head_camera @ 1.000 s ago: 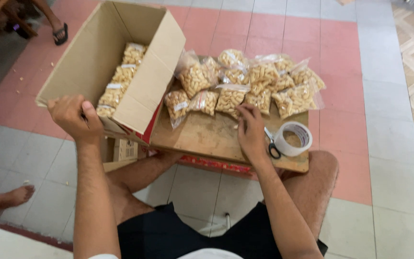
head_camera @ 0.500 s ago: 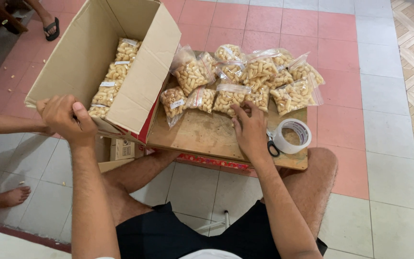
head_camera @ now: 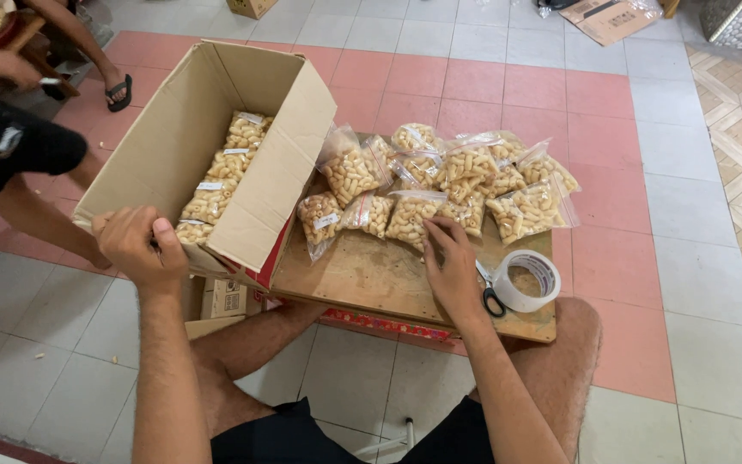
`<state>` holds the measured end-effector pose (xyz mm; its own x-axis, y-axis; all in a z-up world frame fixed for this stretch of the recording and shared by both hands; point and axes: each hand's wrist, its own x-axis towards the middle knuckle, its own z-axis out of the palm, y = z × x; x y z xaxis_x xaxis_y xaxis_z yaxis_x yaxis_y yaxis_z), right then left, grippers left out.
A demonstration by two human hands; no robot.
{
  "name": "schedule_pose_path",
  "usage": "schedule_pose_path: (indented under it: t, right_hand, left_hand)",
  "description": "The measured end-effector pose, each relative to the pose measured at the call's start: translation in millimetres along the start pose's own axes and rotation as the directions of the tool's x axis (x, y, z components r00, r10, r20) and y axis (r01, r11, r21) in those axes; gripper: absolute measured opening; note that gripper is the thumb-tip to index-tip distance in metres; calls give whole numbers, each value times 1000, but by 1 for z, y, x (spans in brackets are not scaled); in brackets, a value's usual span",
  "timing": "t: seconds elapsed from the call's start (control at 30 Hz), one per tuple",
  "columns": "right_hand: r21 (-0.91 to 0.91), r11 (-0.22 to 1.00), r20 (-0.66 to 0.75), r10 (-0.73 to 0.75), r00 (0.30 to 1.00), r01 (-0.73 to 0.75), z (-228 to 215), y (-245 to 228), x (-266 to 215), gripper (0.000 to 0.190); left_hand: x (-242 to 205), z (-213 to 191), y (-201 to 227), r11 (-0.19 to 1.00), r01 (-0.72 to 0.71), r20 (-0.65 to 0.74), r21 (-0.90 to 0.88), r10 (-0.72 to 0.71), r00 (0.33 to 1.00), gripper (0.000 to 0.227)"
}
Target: The person packs small plastic bags of puffed snacks into a cardboard box. They pick up each bag from a pile on a wooden board, briefly inspect it, and place it into the box, repeating this process for multiple bags.
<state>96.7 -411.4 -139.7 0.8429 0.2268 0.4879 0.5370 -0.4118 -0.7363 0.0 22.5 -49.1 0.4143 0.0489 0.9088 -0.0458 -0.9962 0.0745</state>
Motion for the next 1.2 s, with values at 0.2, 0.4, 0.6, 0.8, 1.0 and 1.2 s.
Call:
schedule_pose_path:
  t: [0.2, 0.4, 0.6, 0.8, 1.0, 1.2]
  right_hand:
    - [22, 1000, -182, -13, 983, 17, -4, -10, 1, 28]
    - [17, 999, -225, -39, 974, 44, -8, -10, 0, 29]
    - [-55, 998, -138, 18, 990, -26, -9, -6, 0, 29]
    - [-217, 976, -118, -1, 993, -24, -11, -22, 3, 40]
    - [-481, 874, -76, 31, 997, -64, 3, 1, -7, 32]
    - [-539, 835, -2, 127, 992, -108, 8, 7, -7, 65]
  left_hand:
    - [2, -1, 1, 1000, -6, 3, -5, 6, 1000, 50]
    - [0, 1, 2, 1000, 21, -7, -10, -21, 1000, 51]
    - [0, 4, 1, 1000, 5, -16, 4, -5, 1000, 50]
    - [-13, 15, -33, 996, -90, -46, -21, 88, 995, 47]
    - [-4, 10, -19, 995, -74, -64, -65, 70, 995, 46]
    - [-6, 15, -22, 997, -77, -70, -31, 75, 995, 46]
